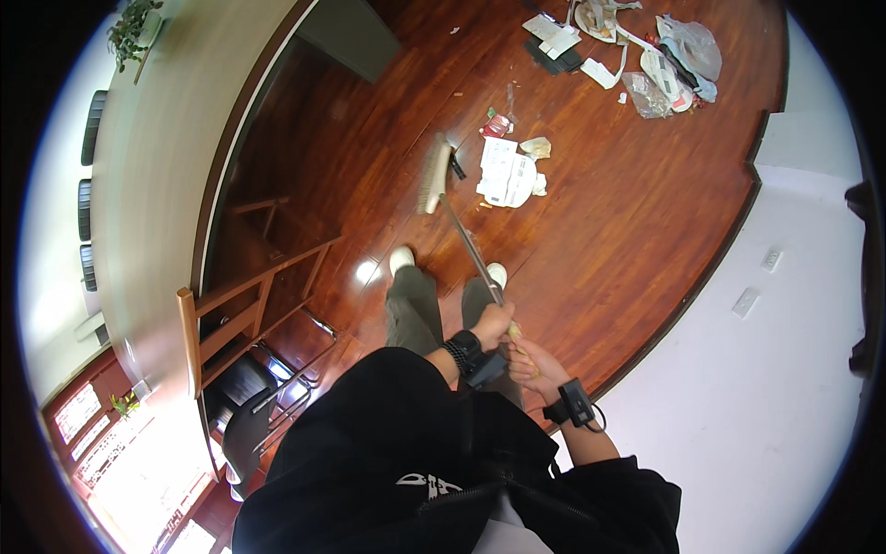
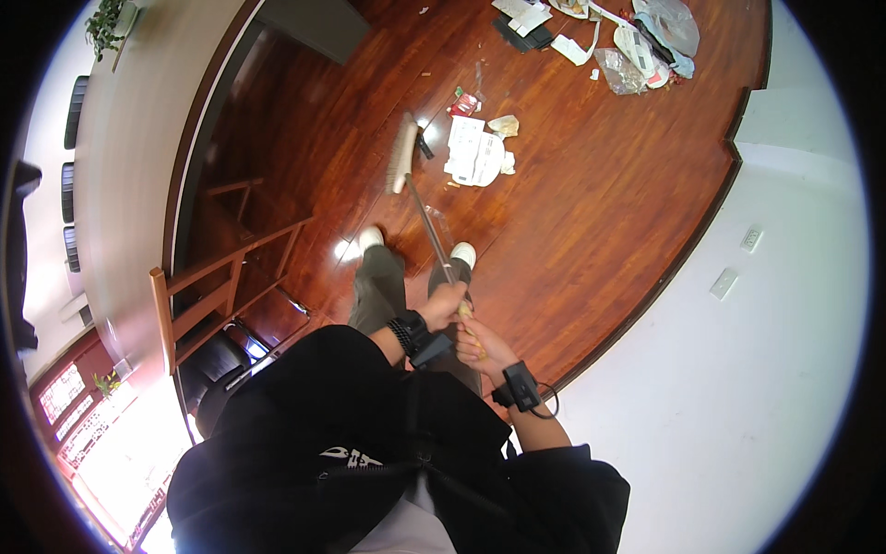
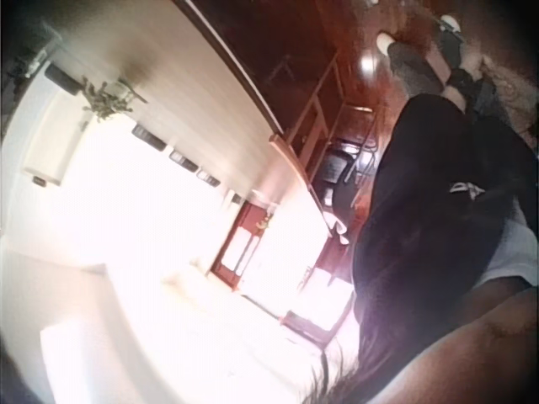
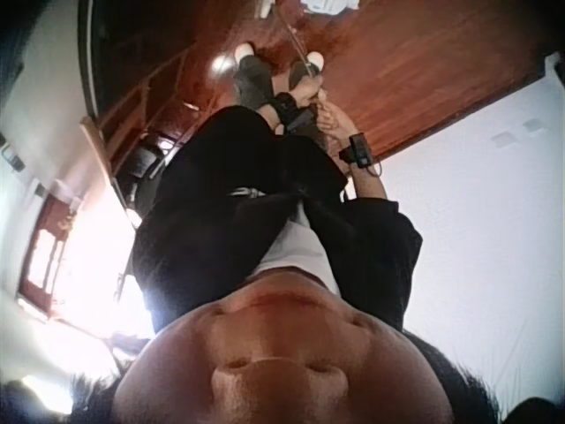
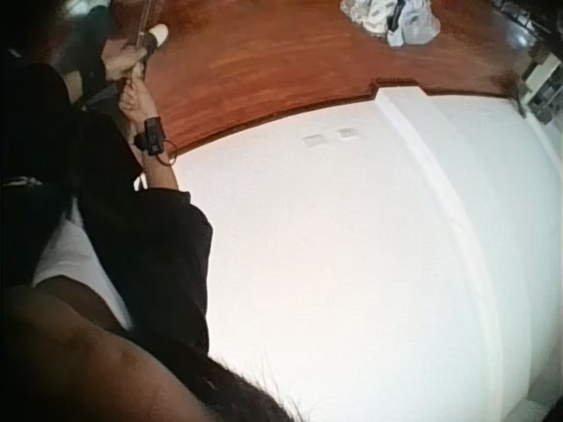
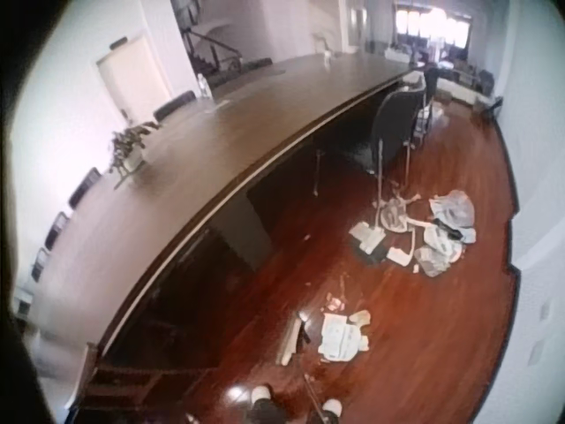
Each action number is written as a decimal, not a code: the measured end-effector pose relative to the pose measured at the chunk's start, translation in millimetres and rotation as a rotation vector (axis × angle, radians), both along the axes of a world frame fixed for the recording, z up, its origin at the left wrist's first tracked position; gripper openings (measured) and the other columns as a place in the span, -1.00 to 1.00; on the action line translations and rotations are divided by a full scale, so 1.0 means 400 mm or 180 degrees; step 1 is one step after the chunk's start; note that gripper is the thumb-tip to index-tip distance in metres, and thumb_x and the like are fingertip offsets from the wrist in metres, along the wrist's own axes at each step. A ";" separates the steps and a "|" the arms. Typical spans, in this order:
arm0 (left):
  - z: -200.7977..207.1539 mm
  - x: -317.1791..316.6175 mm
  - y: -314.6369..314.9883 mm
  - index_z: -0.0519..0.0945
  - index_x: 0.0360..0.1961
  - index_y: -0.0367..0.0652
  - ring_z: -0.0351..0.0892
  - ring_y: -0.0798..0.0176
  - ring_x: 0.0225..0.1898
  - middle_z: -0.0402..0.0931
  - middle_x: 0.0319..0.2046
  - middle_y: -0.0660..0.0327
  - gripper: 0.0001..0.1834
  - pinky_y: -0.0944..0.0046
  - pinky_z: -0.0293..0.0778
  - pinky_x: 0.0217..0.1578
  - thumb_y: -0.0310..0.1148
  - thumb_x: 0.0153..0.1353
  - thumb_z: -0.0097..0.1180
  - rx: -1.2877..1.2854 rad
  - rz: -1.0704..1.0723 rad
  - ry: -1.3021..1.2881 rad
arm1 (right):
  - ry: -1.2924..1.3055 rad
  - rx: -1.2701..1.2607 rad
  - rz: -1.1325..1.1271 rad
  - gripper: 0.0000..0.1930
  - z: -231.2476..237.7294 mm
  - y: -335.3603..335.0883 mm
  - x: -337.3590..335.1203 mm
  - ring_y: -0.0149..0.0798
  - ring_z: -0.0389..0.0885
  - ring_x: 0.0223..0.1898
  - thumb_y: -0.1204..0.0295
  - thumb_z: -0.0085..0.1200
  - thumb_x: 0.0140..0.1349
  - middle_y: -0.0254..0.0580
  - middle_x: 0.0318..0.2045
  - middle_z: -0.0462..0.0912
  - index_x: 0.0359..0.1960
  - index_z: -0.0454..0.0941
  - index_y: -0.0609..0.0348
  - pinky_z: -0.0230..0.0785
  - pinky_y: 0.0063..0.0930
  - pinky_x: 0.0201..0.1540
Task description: The person sweeps a wooden floor with a broom, gathering scattered trash and debris into a central pile. The person moves around a large conference table and chairs to reach different areas, then consolidates the debris into one pile.
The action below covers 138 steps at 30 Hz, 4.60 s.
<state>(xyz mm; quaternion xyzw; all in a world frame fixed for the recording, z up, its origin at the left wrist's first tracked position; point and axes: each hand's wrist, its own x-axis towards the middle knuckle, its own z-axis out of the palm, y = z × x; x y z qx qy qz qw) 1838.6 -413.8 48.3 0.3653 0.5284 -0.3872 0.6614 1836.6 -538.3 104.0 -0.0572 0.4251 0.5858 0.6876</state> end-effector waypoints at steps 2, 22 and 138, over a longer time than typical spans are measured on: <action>0.009 0.004 -0.046 0.28 -0.53 -0.32 0.37 0.21 -0.71 0.33 -0.69 0.12 -0.75 0.32 0.29 -0.77 -0.30 0.07 -0.28 -0.0250 0.0071 -0.0062 | -0.0057 -0.0300 0.0143 -0.78 0.025 -0.042 0.004 -0.57 0.03 -0.88 0.26 -0.26 0.16 -0.48 -0.85 0.11 -0.54 0.27 0.10 -0.09 -0.75 -0.82; 0.129 -0.224 0.138 0.23 -0.55 -0.30 0.41 0.17 -0.64 0.28 -0.65 0.13 -0.84 0.28 0.39 -0.64 -0.40 0.02 -0.18 -0.0025 0.1509 -0.0302 | -0.0132 -0.0121 0.1555 -0.85 0.111 0.131 -0.080 -0.57 0.10 -0.81 0.34 -0.25 0.14 -0.47 -0.78 0.15 -0.46 0.22 0.15 -0.07 -0.74 -0.77; 0.023 0.011 -0.327 0.20 -0.32 -0.28 0.28 0.36 -0.75 0.29 -0.64 0.19 -0.78 0.39 0.17 -0.82 -0.51 -0.05 -0.15 -0.0279 0.1904 -0.1825 | -0.1218 -0.1417 0.2123 -0.86 0.167 -0.209 0.116 -0.56 0.22 -0.74 0.44 -0.07 -0.02 -0.48 -0.77 0.25 -0.38 0.32 0.07 0.06 -0.72 -0.71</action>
